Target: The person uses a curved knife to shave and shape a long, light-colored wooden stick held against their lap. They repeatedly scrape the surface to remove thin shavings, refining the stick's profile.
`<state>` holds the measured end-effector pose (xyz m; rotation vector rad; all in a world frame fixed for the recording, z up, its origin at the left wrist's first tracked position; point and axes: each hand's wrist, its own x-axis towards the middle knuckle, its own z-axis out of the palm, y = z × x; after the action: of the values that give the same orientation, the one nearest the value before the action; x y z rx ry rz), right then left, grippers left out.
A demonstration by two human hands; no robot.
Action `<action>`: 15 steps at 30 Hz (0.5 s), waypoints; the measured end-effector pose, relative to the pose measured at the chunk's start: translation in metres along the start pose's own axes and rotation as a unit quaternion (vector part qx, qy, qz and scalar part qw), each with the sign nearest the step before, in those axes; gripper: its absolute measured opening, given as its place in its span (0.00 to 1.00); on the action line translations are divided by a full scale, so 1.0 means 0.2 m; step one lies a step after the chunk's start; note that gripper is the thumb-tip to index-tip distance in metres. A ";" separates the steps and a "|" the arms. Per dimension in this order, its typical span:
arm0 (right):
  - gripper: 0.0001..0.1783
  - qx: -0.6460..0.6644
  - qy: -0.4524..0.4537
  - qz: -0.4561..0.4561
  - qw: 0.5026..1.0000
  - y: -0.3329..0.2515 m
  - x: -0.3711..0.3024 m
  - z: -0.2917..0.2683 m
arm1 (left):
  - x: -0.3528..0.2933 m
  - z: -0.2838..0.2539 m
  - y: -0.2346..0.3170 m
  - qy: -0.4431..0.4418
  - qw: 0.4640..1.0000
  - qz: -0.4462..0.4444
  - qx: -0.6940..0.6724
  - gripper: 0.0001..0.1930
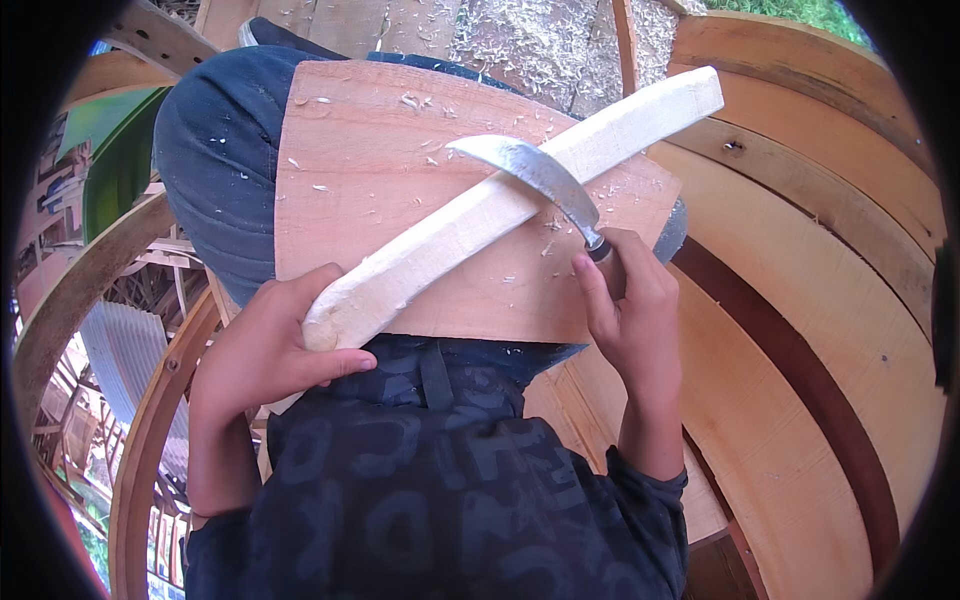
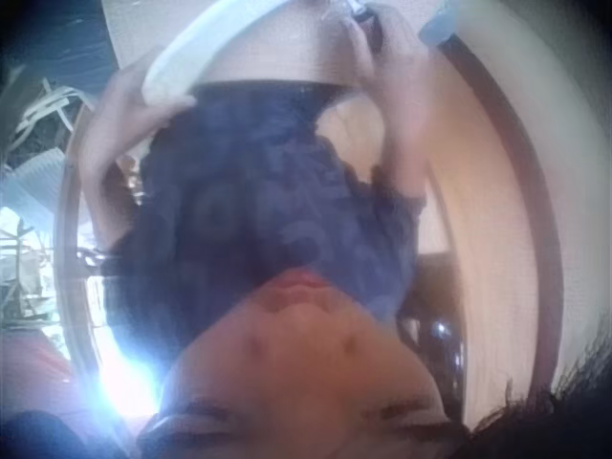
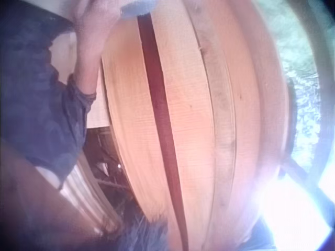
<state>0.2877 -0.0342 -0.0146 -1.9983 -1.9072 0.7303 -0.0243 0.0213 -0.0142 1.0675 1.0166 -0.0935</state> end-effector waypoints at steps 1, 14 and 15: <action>0.15 0.005 -0.018 0.002 1.000 -0.01 -0.01 0.00 | -0.01 0.00 -0.01 0.005 1.000 -0.003 0.001 0.24; 0.13 0.063 -0.020 -0.001 0.998 -0.10 -0.15 0.15 | -0.01 0.12 -0.03 0.051 0.999 0.013 0.007 0.17; 0.13 0.045 -0.004 0.007 0.999 -0.09 -0.15 0.15 | -0.01 0.13 -0.02 0.054 0.999 0.004 0.007 0.17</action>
<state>0.2555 -0.0658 -0.0249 -1.9596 -1.8337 0.8140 -0.0109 -0.0007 -0.0139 1.0980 1.1094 -0.0374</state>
